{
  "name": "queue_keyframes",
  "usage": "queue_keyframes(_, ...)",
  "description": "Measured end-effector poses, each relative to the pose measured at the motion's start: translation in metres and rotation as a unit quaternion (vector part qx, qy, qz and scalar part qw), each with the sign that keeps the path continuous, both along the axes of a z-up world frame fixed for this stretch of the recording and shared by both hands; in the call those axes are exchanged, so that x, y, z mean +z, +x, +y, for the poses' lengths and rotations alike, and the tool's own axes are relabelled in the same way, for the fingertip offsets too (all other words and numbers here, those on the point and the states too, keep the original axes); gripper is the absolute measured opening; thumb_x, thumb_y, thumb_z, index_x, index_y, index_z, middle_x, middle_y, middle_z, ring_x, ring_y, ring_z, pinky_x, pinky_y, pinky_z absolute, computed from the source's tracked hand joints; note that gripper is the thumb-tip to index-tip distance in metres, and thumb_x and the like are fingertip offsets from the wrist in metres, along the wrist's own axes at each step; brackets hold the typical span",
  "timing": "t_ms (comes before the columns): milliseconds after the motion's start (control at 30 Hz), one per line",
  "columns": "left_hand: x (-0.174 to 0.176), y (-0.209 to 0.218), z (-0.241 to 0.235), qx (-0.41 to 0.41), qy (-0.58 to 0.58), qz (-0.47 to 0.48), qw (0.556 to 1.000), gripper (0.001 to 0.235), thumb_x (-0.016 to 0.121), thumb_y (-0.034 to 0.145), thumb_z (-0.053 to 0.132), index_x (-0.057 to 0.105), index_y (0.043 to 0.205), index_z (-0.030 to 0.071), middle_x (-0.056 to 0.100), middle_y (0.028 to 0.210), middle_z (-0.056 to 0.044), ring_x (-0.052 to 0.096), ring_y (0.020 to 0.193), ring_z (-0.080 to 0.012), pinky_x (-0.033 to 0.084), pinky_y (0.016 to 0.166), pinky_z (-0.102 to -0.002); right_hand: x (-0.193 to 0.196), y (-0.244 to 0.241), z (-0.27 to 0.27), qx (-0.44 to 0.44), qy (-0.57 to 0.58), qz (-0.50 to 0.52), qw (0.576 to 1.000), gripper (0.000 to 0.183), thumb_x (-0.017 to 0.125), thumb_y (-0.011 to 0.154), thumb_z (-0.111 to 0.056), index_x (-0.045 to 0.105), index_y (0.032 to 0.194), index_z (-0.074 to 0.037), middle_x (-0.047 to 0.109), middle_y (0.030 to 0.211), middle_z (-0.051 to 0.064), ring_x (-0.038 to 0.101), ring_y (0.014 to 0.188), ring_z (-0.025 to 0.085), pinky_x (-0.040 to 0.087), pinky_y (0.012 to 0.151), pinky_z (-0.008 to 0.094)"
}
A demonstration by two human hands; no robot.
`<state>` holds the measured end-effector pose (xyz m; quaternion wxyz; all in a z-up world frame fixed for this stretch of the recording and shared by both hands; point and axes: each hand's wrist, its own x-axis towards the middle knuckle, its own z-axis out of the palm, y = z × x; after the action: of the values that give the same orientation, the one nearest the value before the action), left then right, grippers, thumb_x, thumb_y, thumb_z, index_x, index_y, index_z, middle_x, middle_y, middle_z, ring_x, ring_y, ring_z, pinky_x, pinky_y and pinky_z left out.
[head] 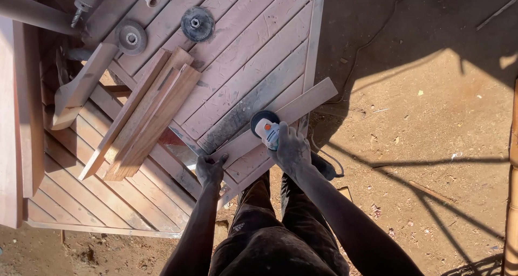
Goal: Marking wood planks with a pencil, moving a metal frame, and sanding the wood using a power sander.
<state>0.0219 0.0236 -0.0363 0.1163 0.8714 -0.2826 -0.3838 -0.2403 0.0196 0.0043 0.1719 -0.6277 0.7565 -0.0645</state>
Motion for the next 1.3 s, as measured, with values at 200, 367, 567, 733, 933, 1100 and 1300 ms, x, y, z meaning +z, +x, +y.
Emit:
queue_keyframes(200,-0.011,0.004,0.003,0.001,-0.022,0.006,1.000,0.052,0.100,0.064,0.033,0.065,0.092,0.007,0.065,0.084,-0.011,0.069,0.088,-0.0296,0.051,0.078,-0.038,0.034,-0.061,-0.031,-0.139,0.090,-0.046,0.985,0.075,0.079,0.075,-0.037,0.047,0.134,-0.003,0.066,0.103,0.019,0.071,0.095,0.042,0.061,0.077,0.055)
queue_keyframes(367,-0.008,0.002,0.001,-0.005,-0.028,0.009,1.000,0.055,0.100,0.064,0.033,0.065,0.096,0.006,0.064,0.085,-0.011,0.069,0.088,-0.0297,0.052,0.079,-0.038,0.030,-0.109,-0.043,-0.306,0.128,-0.078,0.940,0.078,0.077,0.076,-0.052,0.041,0.134,-0.016,0.068,0.110,0.013,0.071,0.102,0.038,0.056,0.083,0.052)
queue_keyframes(567,-0.010,-0.001,0.003,-0.003,-0.037,0.003,0.999,0.051,0.098,0.069,0.030,0.066,0.100,0.004,0.064,0.085,-0.012,0.070,0.087,-0.0301,0.052,0.077,-0.039,0.019,-0.045,-0.017,-0.190,0.108,-0.098,0.971,0.074,0.077,0.078,-0.039,0.041,0.134,-0.008,0.067,0.106,0.019,0.071,0.097,0.045,0.060,0.079,0.057)
queue_keyframes(733,-0.042,0.010,0.012,-0.006,-0.040,0.007,0.999,0.053,0.099,0.066,0.032,0.066,0.098,0.006,0.065,0.084,-0.010,0.070,0.085,-0.0278,0.052,0.076,-0.037,-0.009,0.015,-0.001,-0.009,0.027,-0.017,0.999,0.081,0.083,0.069,-0.038,0.047,0.131,-0.003,0.063,0.097,0.017,0.072,0.088,0.040,0.066,0.068,0.052)
queue_keyframes(933,-0.046,0.013,0.013,-0.044,-0.031,-0.025,0.998,0.061,0.098,0.067,0.037,0.062,0.107,0.010,0.066,0.093,-0.011,0.070,0.099,-0.0334,0.053,0.087,-0.044,0.018,-0.050,-0.026,-0.112,0.058,-0.066,0.990,0.074,0.078,0.077,-0.033,0.045,0.134,0.000,0.065,0.103,0.024,0.070,0.094,0.048,0.061,0.073,0.059)
queue_keyframes(1100,0.008,-0.017,-0.001,-0.135,-0.059,-0.035,0.989,0.068,0.093,0.072,0.034,0.051,0.120,0.010,0.054,0.121,-0.016,0.058,0.123,-0.0437,0.051,0.104,-0.052,0.059,-0.121,-0.025,-0.271,0.123,-0.110,0.949,0.079,0.075,0.078,-0.050,0.039,0.137,-0.012,0.067,0.112,0.020,0.070,0.101,0.044,0.054,0.080,0.056)
queue_keyframes(1300,0.024,-0.011,0.015,-0.292,-0.114,-0.034,0.949,0.080,0.095,0.065,0.025,0.052,0.133,0.013,0.044,0.129,-0.017,0.048,0.125,-0.0454,0.051,0.104,-0.052,0.118,-0.129,-0.003,-0.362,0.153,-0.156,0.906,0.081,0.076,0.079,-0.050,0.036,0.140,-0.014,0.062,0.124,0.027,0.063,0.113,0.049,0.048,0.085,0.060)
